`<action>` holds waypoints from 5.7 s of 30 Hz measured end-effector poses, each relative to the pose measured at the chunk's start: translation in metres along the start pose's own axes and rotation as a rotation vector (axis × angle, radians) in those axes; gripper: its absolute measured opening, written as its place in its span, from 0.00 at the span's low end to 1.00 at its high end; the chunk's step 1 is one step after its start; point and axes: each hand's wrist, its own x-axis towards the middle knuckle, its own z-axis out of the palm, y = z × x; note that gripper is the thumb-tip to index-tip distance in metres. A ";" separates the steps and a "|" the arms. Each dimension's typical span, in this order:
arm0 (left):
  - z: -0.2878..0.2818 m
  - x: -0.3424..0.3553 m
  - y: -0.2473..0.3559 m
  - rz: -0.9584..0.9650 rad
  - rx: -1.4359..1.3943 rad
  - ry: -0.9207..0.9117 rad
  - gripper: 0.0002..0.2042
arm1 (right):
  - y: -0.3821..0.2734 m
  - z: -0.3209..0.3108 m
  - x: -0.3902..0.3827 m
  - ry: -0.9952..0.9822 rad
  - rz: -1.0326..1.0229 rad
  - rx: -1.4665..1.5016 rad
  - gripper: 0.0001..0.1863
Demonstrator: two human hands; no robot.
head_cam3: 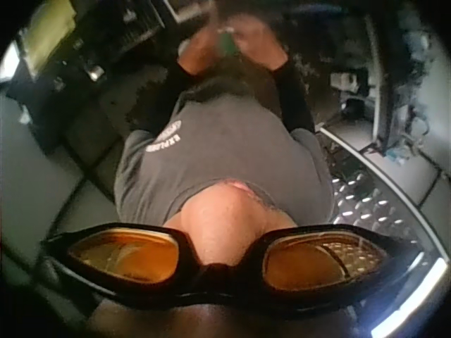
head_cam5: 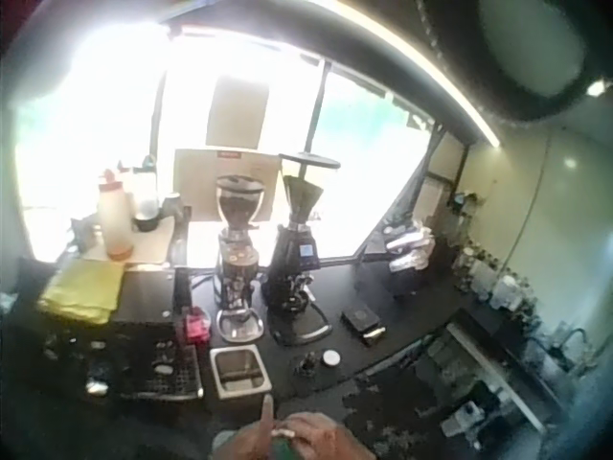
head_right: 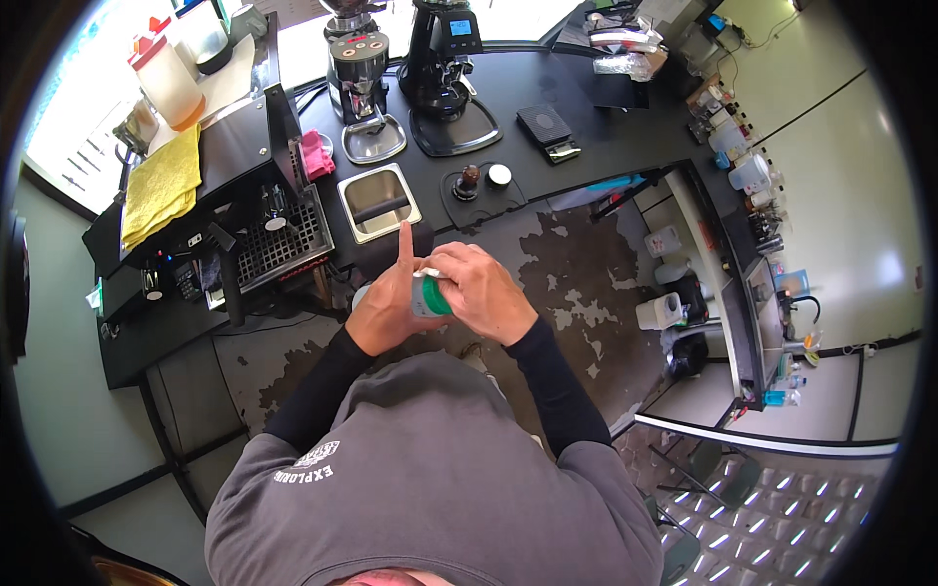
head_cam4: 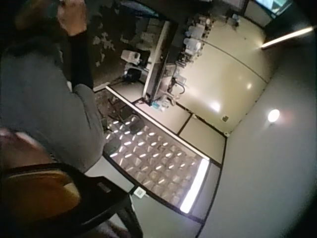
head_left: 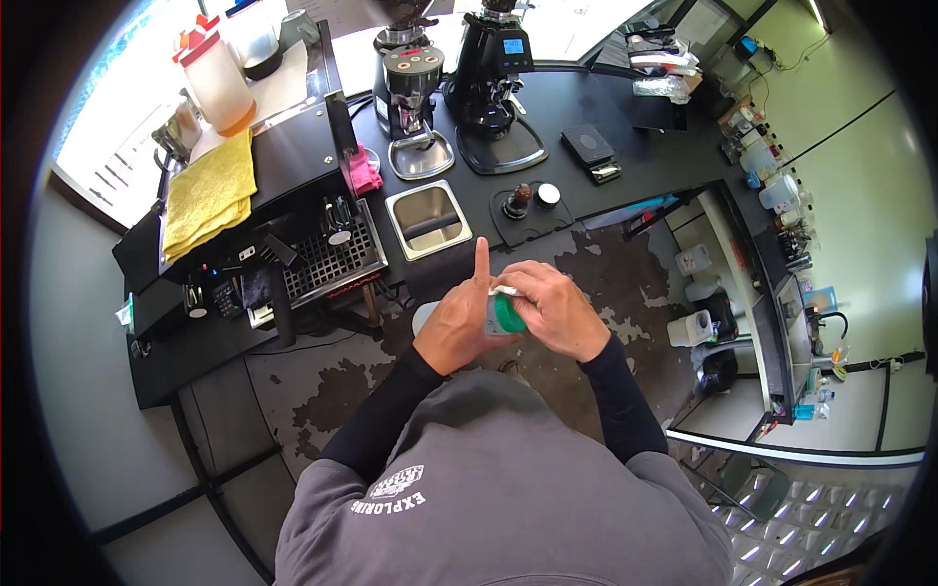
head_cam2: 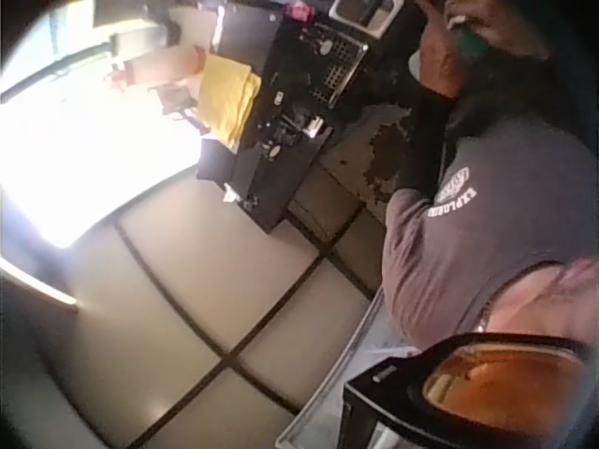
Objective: The recorder cleans the exterior of several syrup or sauce squeeze bottles at a coffee shop station.
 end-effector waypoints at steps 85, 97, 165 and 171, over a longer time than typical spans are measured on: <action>0.083 0.119 0.085 -0.100 0.266 0.359 0.68 | 0.085 -0.102 -0.066 0.294 -0.140 0.390 0.20; 0.092 0.096 0.111 -0.276 0.260 0.487 0.71 | 0.141 -0.108 -0.016 0.337 -0.359 0.347 0.21; -0.529 0.115 -0.145 -0.327 0.068 0.223 0.47 | 0.072 0.016 0.154 0.635 0.346 1.298 0.17; -0.522 0.103 -0.129 -0.281 0.175 0.431 0.47 | 0.066 0.014 0.143 0.607 0.387 1.246 0.18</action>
